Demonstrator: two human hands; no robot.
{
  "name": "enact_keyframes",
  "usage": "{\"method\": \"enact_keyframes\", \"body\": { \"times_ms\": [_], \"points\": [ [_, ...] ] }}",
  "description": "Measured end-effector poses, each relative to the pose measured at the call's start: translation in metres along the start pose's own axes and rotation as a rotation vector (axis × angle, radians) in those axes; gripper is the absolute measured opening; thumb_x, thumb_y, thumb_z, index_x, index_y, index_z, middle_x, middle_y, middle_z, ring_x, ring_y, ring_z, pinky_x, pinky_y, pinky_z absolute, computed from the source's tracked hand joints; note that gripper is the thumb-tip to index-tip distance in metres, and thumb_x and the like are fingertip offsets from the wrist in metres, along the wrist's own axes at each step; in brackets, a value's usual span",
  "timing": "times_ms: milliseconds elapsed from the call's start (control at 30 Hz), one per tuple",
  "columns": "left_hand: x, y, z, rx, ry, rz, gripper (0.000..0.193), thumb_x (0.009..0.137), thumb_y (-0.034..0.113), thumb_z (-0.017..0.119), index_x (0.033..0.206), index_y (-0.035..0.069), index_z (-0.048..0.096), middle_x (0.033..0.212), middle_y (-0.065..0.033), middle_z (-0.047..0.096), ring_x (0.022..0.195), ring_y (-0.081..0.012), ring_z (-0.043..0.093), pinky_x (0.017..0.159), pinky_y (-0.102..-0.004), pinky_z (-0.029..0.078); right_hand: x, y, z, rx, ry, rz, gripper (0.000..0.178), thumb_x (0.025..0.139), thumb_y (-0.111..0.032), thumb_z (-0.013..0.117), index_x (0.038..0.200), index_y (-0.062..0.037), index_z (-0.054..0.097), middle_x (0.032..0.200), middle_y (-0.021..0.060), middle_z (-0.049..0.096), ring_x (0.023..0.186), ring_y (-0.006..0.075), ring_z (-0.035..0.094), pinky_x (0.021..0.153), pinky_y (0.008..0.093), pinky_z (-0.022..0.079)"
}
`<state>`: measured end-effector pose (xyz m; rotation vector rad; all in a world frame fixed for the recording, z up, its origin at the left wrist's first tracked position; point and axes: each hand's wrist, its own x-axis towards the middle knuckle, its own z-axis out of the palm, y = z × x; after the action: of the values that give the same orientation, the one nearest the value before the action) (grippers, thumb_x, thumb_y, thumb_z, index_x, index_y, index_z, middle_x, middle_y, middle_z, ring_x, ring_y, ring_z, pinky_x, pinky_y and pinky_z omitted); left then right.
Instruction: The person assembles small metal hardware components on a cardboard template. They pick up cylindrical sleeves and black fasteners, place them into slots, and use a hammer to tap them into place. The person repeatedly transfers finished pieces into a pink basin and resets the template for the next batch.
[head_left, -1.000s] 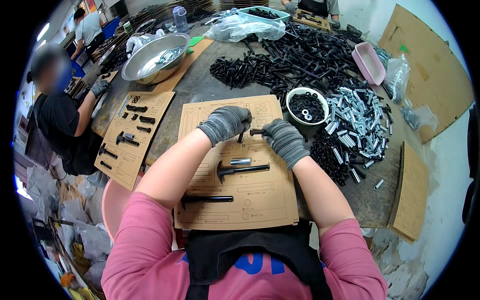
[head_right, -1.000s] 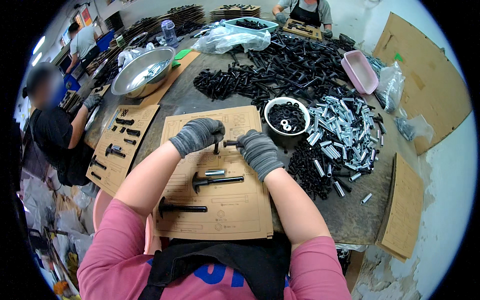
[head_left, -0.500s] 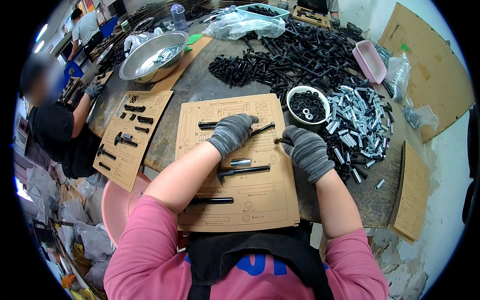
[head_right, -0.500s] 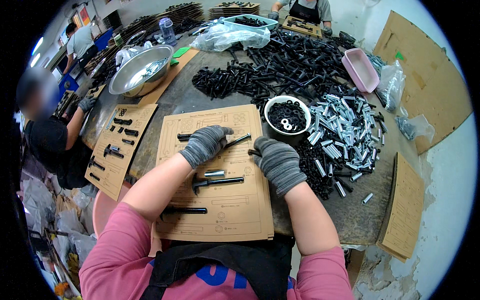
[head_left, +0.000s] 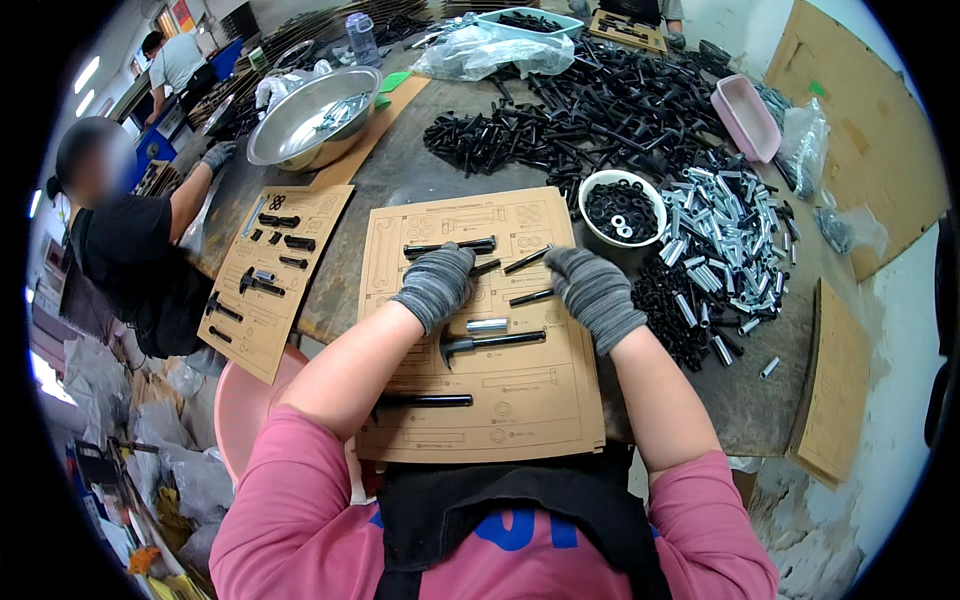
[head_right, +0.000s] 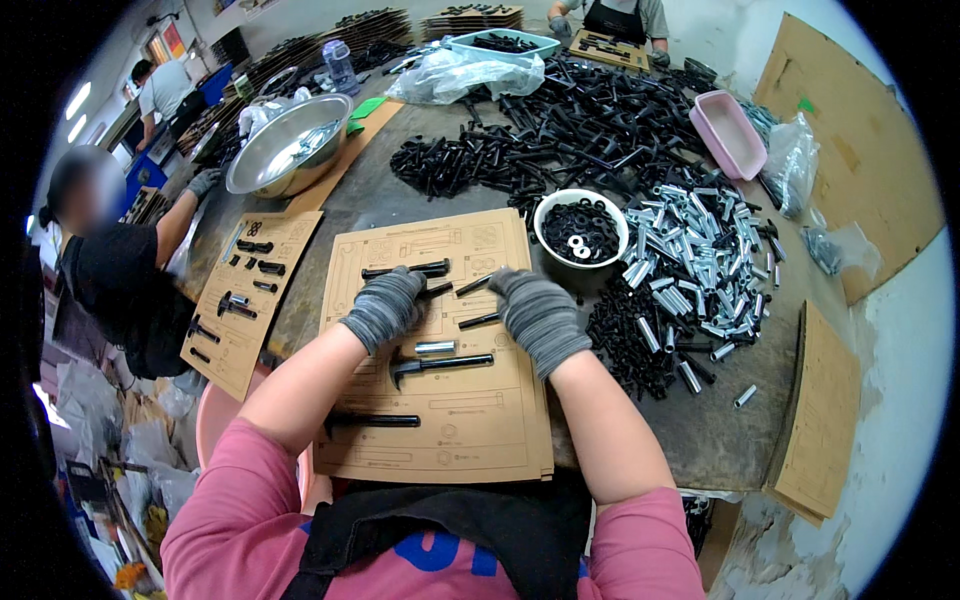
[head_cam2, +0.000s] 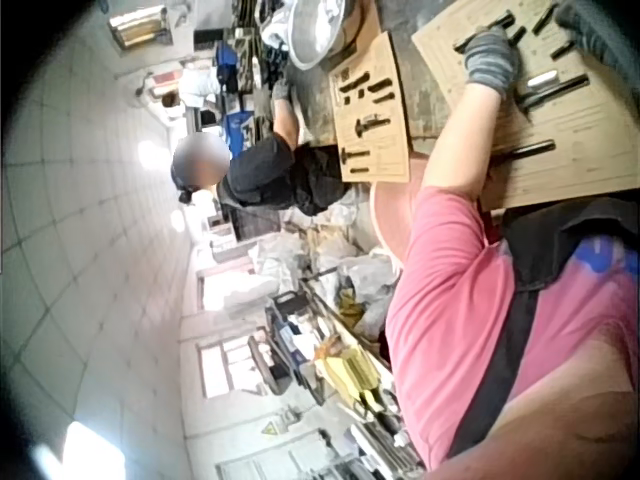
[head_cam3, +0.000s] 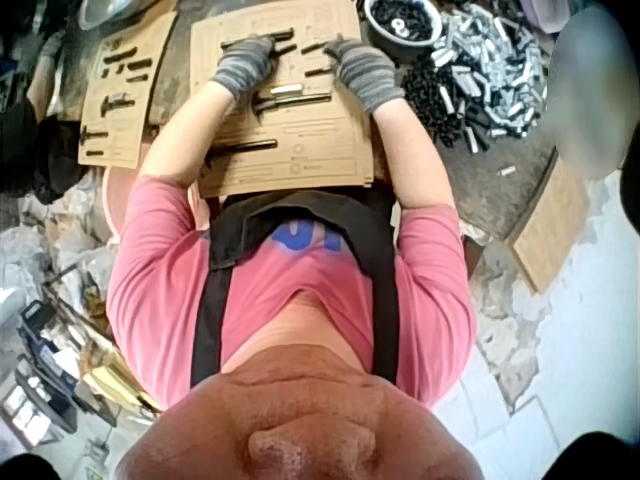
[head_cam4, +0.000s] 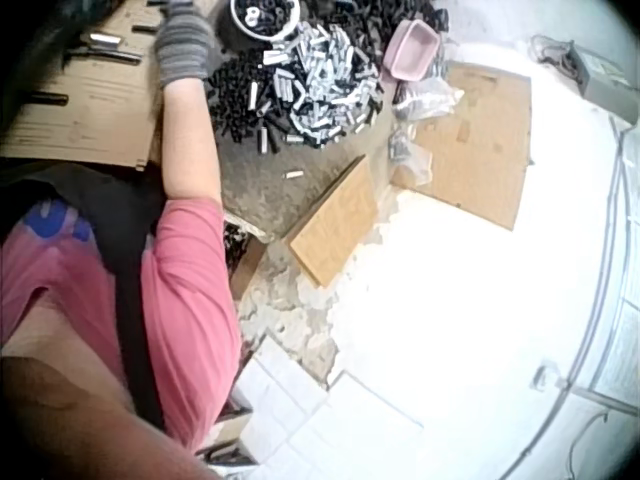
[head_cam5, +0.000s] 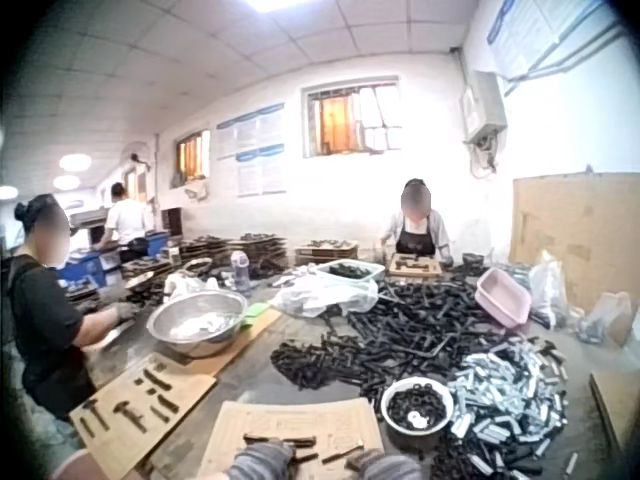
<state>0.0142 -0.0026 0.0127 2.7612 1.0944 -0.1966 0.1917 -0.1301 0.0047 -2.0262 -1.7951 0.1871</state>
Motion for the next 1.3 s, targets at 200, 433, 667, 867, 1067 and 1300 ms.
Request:
{"method": "enact_keyframes", "body": {
  "times_ms": [200, 433, 667, 867, 1067, 1300],
  "points": [
    [0.026, 0.018, 0.007, -0.141, 0.071, 0.047, 0.019, 0.080, 0.013, 0.052, 0.096, 0.005, 0.058, 0.087, -0.0164, 0.058, 0.086, -0.0304, 0.056, 0.077, -0.0373, 0.045, 0.015, 0.027, 0.011, 0.423, 0.058, 0.198, 0.031, 0.078, -0.006, 0.050, 0.108, -0.0065, 0.053, 0.097, 0.0141, 0.060, 0.091, 0.0257, 0.058, 0.078, 0.0320, 0.046],
    [0.020, 0.032, 0.006, -0.169, 0.132, 0.241, 0.028, 0.079, 0.020, 0.057, 0.105, 0.011, 0.057, 0.093, -0.0115, 0.055, 0.088, -0.0281, 0.055, 0.079, -0.0372, 0.044, -0.003, 0.028, 0.014, 0.537, -0.017, 0.244, 0.032, 0.078, -0.004, 0.048, 0.109, -0.0075, 0.053, 0.094, 0.0086, 0.060, 0.077, 0.0167, 0.058, 0.065, 0.0272, 0.048],
    [0.024, 0.030, 0.006, -0.142, 0.074, 0.243, 0.032, 0.078, 0.019, 0.058, 0.109, 0.012, 0.055, 0.095, -0.0105, 0.054, 0.091, -0.0276, 0.054, 0.081, -0.0363, 0.044, -0.008, 0.017, 0.002, 0.872, -0.110, 0.420, 0.033, 0.078, -0.004, 0.049, 0.110, -0.0081, 0.053, 0.095, 0.0086, 0.060, 0.080, 0.0162, 0.059, 0.068, 0.0272, 0.049],
    [0.010, 0.036, 0.003, -0.313, 0.216, 0.178, 0.030, 0.075, 0.019, 0.062, 0.103, 0.010, 0.058, 0.095, -0.0111, 0.056, 0.089, -0.0275, 0.056, 0.079, -0.0340, 0.045, -0.017, 0.030, 0.005, 0.654, 0.107, 0.323, 0.024, 0.081, -0.013, 0.055, 0.104, -0.0064, 0.056, 0.086, 0.0078, 0.061, 0.073, 0.0129, 0.056, 0.065, 0.0277, 0.047],
    [0.010, 0.049, 0.000, -0.171, -0.128, 0.353, 0.018, 0.076, 0.016, 0.061, 0.092, 0.008, 0.061, 0.090, -0.0092, 0.061, 0.085, -0.0264, 0.057, 0.076, -0.0336, 0.046, -0.032, 0.033, -0.010, 0.736, 0.264, 0.367, 0.019, 0.082, -0.019, 0.056, 0.096, -0.0060, 0.058, 0.075, 0.0051, 0.060, 0.066, 0.0130, 0.055, 0.061, 0.0265, 0.045],
    [0.008, 0.037, 0.013, -0.192, 0.033, 0.414, 0.018, 0.077, 0.017, 0.059, 0.092, 0.009, 0.061, 0.088, -0.0095, 0.060, 0.084, -0.0269, 0.057, 0.077, -0.0346, 0.046, -0.051, 0.019, -0.030, 0.247, 0.361, 0.257, 0.026, 0.083, -0.031, 0.052, 0.091, -0.0072, 0.060, 0.081, 0.0112, 0.061, 0.073, 0.0254, 0.058, 0.068, 0.0361, 0.046]
  ]
}}
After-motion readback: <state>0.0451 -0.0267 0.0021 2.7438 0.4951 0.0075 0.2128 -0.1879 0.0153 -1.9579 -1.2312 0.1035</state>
